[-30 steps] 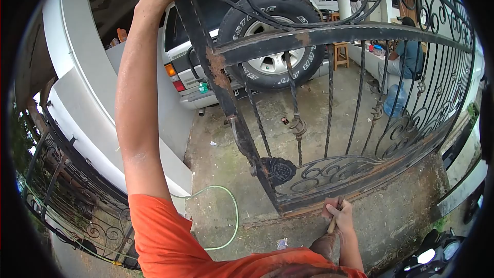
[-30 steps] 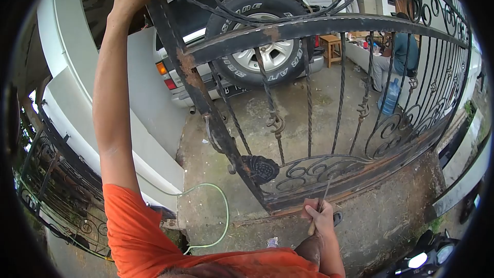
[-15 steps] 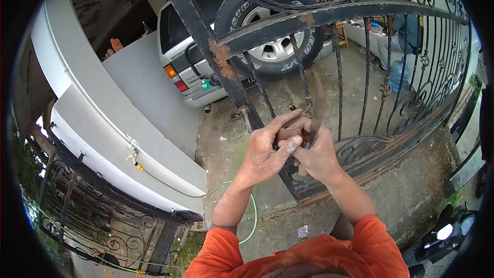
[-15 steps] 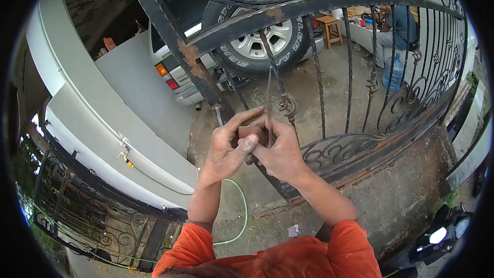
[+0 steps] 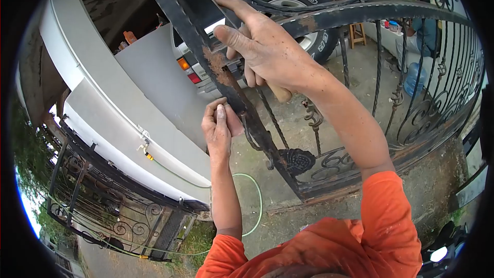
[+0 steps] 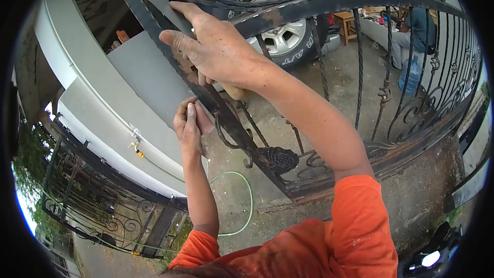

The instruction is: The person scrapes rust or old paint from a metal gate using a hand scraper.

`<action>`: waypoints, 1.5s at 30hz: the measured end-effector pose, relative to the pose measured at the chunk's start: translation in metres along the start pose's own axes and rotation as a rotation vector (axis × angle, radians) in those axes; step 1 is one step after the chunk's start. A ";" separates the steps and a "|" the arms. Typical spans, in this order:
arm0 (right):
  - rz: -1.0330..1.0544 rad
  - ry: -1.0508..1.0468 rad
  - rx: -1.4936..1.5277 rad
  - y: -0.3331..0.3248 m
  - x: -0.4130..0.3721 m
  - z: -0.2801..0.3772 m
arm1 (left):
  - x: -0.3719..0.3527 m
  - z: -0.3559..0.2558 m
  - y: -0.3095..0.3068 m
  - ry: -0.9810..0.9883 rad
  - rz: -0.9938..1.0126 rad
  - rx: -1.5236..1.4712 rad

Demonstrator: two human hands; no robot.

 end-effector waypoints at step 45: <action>-0.311 -0.329 -1.362 0.010 0.155 0.048 | -0.075 0.046 0.061 -0.091 -0.291 -0.195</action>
Point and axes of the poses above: each hand's wrist, its own x-axis towards the middle knuckle, its own y-axis out of the palm, z = x × y, the point moved 5 cm from there along x, towards the middle knuckle, and after that the axes turned 5 degrees about y, right-handed, at the moved point
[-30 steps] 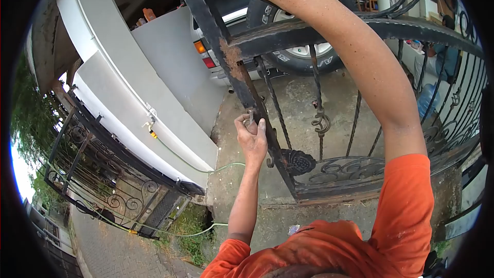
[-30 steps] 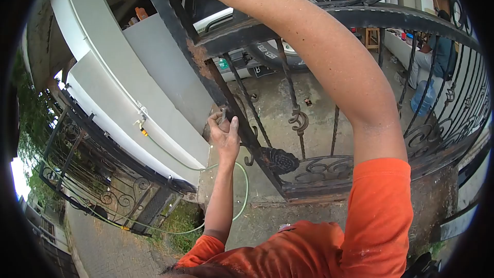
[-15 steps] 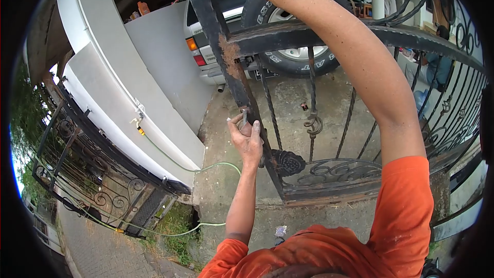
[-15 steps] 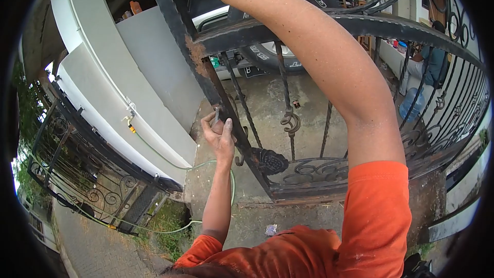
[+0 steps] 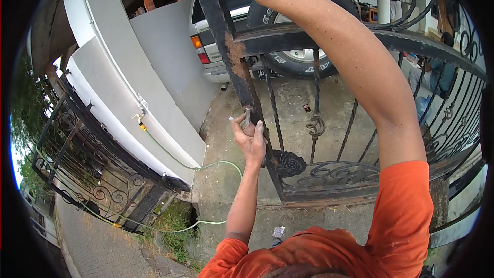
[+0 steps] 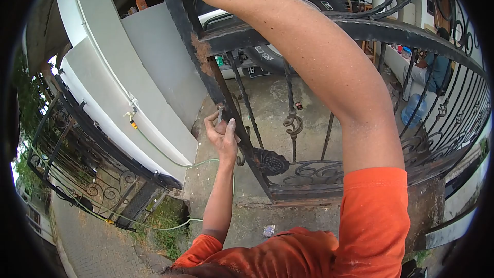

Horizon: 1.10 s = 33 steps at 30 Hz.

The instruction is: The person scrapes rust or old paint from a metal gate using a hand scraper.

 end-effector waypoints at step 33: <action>-0.196 0.009 -0.022 -0.015 -0.021 0.006 | 0.001 0.001 -0.002 0.239 -0.023 0.193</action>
Point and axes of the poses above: each hand's wrist, its own x-axis towards the middle knuckle, its own y-axis out of the palm, z = x × y, the point moved 5 cm from there along x, towards the middle knuckle, and after that the axes turned 5 degrees about y, right-handed, at the moved point
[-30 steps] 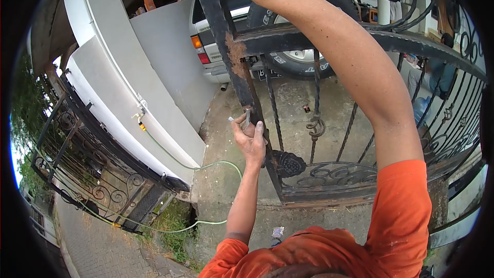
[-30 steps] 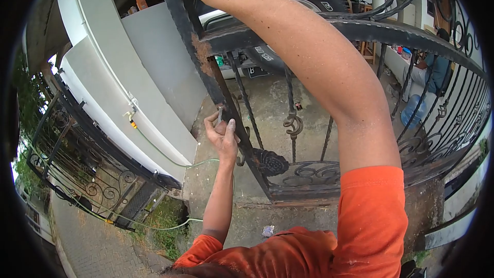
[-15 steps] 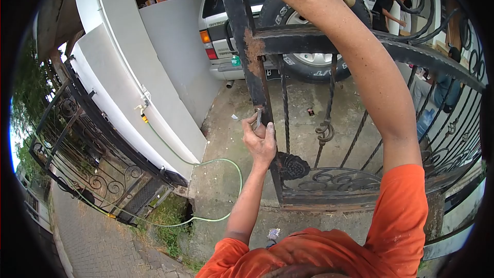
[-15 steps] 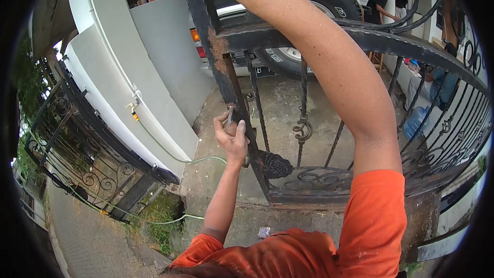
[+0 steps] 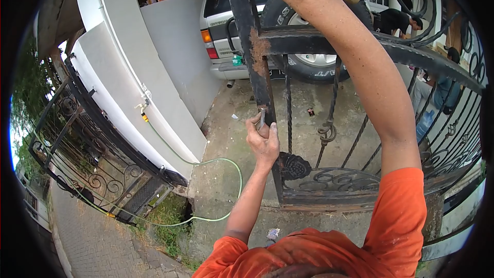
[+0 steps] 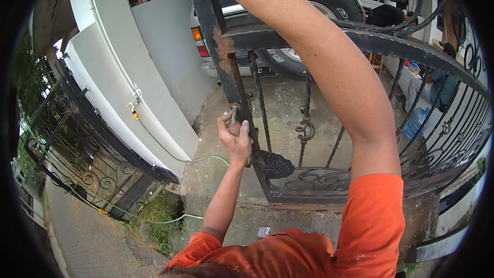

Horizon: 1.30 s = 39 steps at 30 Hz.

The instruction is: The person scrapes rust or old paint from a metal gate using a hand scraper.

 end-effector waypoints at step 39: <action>0.074 -0.075 -0.138 -0.008 -0.010 0.000 | -0.002 0.002 0.000 -0.136 0.031 -0.030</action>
Point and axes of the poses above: each hand's wrist, its own x-axis towards the middle knuckle, its own y-axis out of the palm, z = x × y, the point moved 5 cm from there along x, towards the middle knuckle, and after that the axes turned 5 degrees about y, right-handed, at the moved point
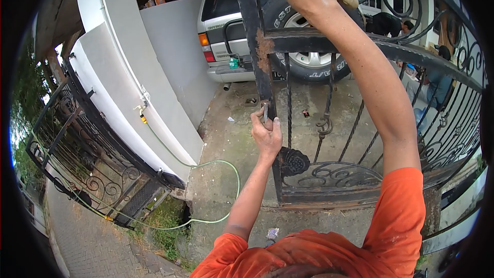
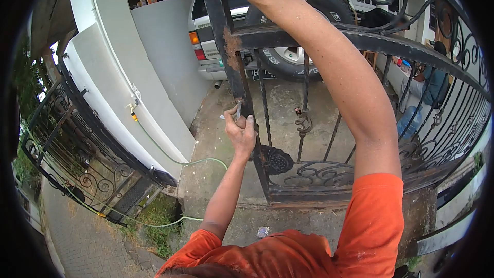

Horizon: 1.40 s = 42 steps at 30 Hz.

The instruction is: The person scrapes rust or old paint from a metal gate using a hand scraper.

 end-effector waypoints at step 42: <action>-0.032 -0.027 0.110 0.006 0.008 -0.012 | -0.002 0.006 0.002 0.054 0.004 -0.021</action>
Point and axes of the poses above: each hand's wrist, its own x-axis towards the middle knuckle, its own y-axis out of the palm, z = x × y, the point moved 5 cm from there along x, towards the middle knuckle, and after that the axes turned 5 degrees about y, right-handed, at the moved point
